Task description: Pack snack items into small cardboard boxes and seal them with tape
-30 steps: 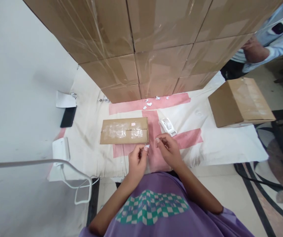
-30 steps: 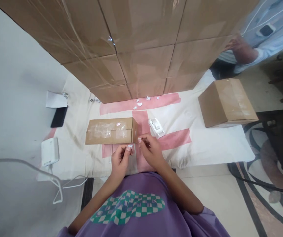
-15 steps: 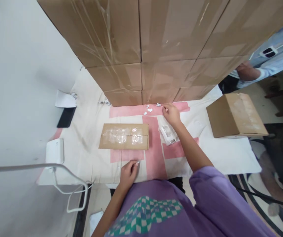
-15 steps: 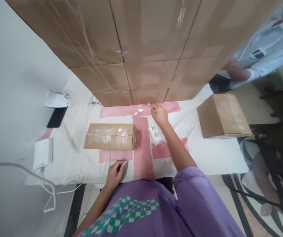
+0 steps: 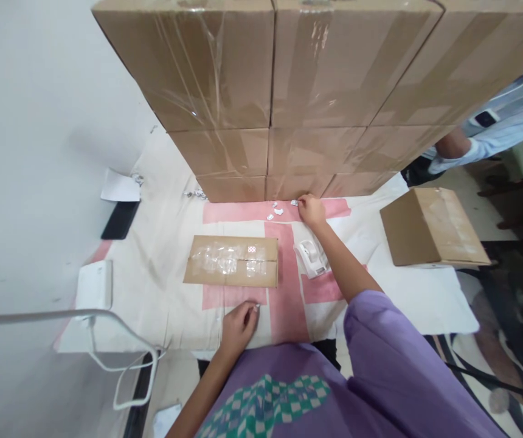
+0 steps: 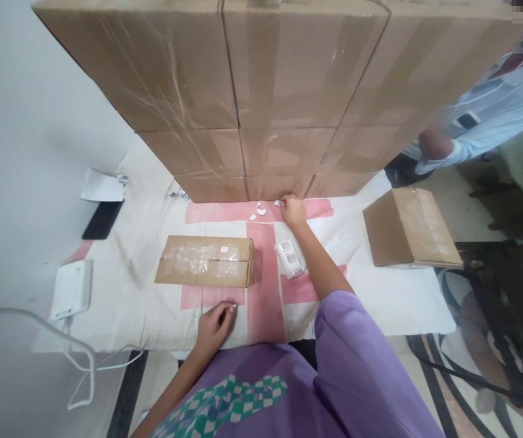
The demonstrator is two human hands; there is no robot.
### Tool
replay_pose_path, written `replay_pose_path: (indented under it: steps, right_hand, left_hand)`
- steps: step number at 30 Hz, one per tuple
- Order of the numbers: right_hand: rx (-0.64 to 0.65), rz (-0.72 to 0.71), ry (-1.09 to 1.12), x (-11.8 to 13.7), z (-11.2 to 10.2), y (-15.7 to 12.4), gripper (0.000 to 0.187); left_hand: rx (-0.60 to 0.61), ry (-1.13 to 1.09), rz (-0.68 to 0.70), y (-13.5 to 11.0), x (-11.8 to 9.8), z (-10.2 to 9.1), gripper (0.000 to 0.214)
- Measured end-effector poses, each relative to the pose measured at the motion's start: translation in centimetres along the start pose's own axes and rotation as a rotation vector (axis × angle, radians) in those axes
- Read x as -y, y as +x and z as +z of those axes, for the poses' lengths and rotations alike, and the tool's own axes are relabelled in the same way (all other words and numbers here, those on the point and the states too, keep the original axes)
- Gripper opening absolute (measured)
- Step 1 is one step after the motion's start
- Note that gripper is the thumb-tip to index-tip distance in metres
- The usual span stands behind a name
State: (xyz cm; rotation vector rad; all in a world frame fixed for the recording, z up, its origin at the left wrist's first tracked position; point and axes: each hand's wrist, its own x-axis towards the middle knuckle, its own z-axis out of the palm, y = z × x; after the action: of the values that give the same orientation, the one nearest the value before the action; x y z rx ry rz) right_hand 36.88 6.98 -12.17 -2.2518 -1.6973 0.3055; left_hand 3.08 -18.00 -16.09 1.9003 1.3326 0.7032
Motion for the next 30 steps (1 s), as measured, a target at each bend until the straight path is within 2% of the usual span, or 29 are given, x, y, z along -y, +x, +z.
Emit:
replay_pose_path:
  steps: [6, 9, 11, 15, 18, 20, 21, 23, 24, 26, 27, 30]
  right_hand:
    - [0.023, 0.145, -0.035, 1.0, 0.3, 0.8, 0.019]
    - [-0.006, 0.202, -0.04, 1.6, 0.0, 0.1, 0.032]
    - [-0.042, 0.208, -0.023, 1.8, -0.7, -0.7, 0.038]
    - [-0.109, 0.12, 0.075, 1.5, -3.5, -3.5, 0.026]
    - [-0.119, -0.002, 0.183, 1.3, -5.6, -8.1, 0.024]
    - [-0.111, -0.094, 0.279, 1.5, -6.1, -12.7, 0.025]
    - [-0.097, -0.186, 0.407, 1.8, -6.0, -15.2, 0.024]
    - [0.037, -0.356, 0.584, 2.7, -5.1, -20.4, 0.019]
    - [0.144, -0.414, 0.624, 3.1, -4.4, -22.7, 0.016]
    - [0.252, -0.45, 0.686, 4.0, -2.8, -26.6, 0.017]
    - [0.257, -0.441, 0.722, 4.3, -2.0, -28.0, 0.016]
    - [0.154, -0.388, 0.804, 4.5, -0.4, -30.3, 0.013]
  left_hand:
    - [-0.012, -0.008, -0.004, 0.1, -0.1, 0.0, 0.023]
    - [-0.013, -0.014, -0.005, 0.1, -0.2, -0.1, 0.022]
    - [-0.014, -0.017, -0.002, 0.2, -0.3, -0.1, 0.022]
    - [-0.022, -0.031, 0.0, 0.2, -0.2, -0.1, 0.022]
    - [-0.027, -0.05, -0.001, 0.1, -0.1, -0.1, 0.022]
    - [-0.026, -0.067, 0.002, -0.2, -0.2, -0.2, 0.023]
    - [-0.026, -0.077, 0.005, -0.3, -0.3, -0.3, 0.024]
    - [-0.021, -0.098, 0.014, -0.6, -0.8, -0.4, 0.026]
    - [-0.012, -0.108, 0.021, -0.7, -1.1, -0.4, 0.028]
    - [0.021, -0.126, 0.049, -0.6, -2.0, -0.5, 0.029]
    - [0.044, -0.135, 0.069, -0.4, -2.4, -0.5, 0.029]
    - [0.11, -0.148, 0.125, 0.4, -3.7, -0.1, 0.028]
